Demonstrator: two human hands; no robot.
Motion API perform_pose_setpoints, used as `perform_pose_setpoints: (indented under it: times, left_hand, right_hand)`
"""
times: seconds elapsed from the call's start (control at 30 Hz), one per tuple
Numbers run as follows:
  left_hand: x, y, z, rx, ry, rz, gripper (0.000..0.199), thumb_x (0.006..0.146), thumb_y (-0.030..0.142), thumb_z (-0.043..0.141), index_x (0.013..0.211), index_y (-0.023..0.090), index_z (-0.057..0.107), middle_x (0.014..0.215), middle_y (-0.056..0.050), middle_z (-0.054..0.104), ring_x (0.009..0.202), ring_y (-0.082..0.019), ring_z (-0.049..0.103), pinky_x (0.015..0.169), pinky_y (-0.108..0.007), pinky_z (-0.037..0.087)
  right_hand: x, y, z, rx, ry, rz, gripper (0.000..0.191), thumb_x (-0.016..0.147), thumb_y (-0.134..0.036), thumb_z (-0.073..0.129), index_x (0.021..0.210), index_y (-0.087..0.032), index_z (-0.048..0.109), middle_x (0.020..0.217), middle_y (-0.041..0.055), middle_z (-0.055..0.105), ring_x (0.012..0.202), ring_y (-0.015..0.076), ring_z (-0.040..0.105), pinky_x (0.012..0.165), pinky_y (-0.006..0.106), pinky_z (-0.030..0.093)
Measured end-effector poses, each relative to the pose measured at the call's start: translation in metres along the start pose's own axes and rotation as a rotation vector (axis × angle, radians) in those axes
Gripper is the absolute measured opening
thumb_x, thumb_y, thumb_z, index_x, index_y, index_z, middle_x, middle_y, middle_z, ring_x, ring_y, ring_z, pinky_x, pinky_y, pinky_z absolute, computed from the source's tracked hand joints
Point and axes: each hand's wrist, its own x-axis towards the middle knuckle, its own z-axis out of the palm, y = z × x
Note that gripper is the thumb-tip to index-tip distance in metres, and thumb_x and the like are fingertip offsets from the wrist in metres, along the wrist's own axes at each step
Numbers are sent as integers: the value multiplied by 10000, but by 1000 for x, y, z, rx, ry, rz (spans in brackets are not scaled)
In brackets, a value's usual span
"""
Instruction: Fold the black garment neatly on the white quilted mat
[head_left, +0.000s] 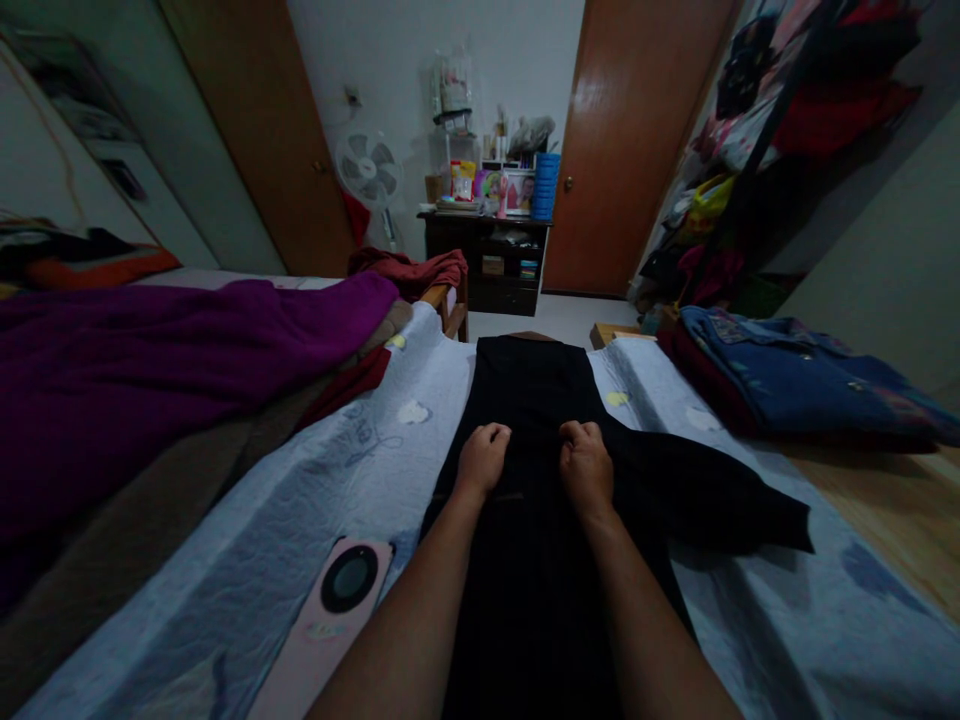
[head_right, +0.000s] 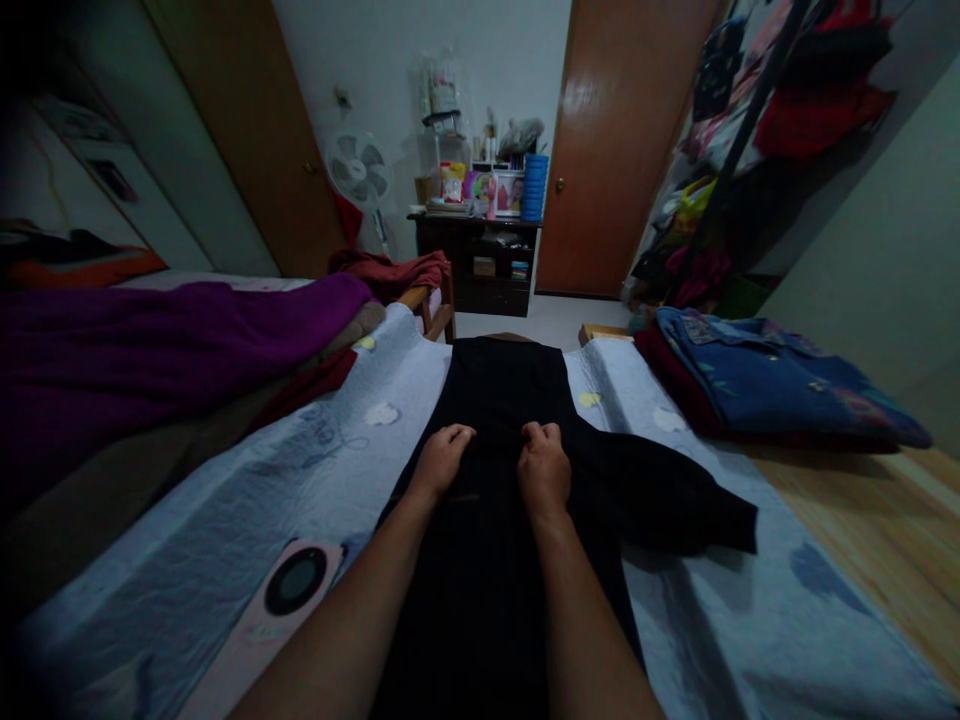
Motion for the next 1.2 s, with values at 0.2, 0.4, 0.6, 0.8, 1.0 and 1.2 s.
perform_pose_setpoints:
  times: [0.2, 0.4, 0.6, 0.8, 1.0, 1.2]
  left_hand:
    - [9, -15, -1, -132, -71, -21, 371, 744, 53, 415, 982, 196, 662, 987, -22, 694, 945, -146, 621, 860, -263, 474]
    - [6, -16, -14, -151, -225, 126, 559, 618, -57, 393, 1044, 226, 620, 1108, -25, 582, 957, -128, 582, 874, -261, 477]
    - [7, -18, -18, -59, -316, 251, 456, 620, -60, 415, 893, 209, 662, 1109, -28, 497, 1102, -157, 505, 1043, -324, 372]
    - [10, -19, -15, 63, -261, 353, 366, 659, -27, 432, 811, 205, 670, 1120, -41, 473, 1141, -181, 464, 1070, -341, 330]
    - [9, -15, -17, 10, -232, 385, 260, 699, 19, 447, 777, 198, 619, 988, -30, 503, 1009, -158, 520, 973, -306, 413]
    - [11, -20, -15, -92, -150, 223, 253, 752, 74, 513, 969, 201, 541, 989, -19, 554, 867, -136, 567, 845, -292, 471]
  right_hand:
    - [-6, -11, -7, -78, 16, -49, 343, 767, -101, 483, 1076, -200, 592, 1047, 55, 547, 943, 190, 503, 770, 272, 371]
    - [-20, -37, -14, -33, -35, -271, 136, 788, -157, 513, 842, -201, 630, 912, 42, 576, 895, 189, 489, 817, 294, 348]
    - [-29, -49, -12, -112, -224, -374, 138, 853, -304, 549, 828, -227, 660, 880, 34, 607, 889, 194, 497, 778, 308, 328]
    - [-32, -51, -9, -206, -301, -337, 188, 848, -382, 577, 858, -217, 667, 912, 51, 625, 914, 214, 512, 771, 325, 330]
    - [-32, -51, -4, -209, -324, -313, 141, 859, -313, 556, 829, -206, 643, 924, 50, 638, 904, 211, 531, 754, 313, 339]
    - [-32, -51, -3, -114, -356, -250, 83, 855, -244, 529, 830, -193, 590, 839, 53, 652, 818, 185, 578, 689, 276, 344]
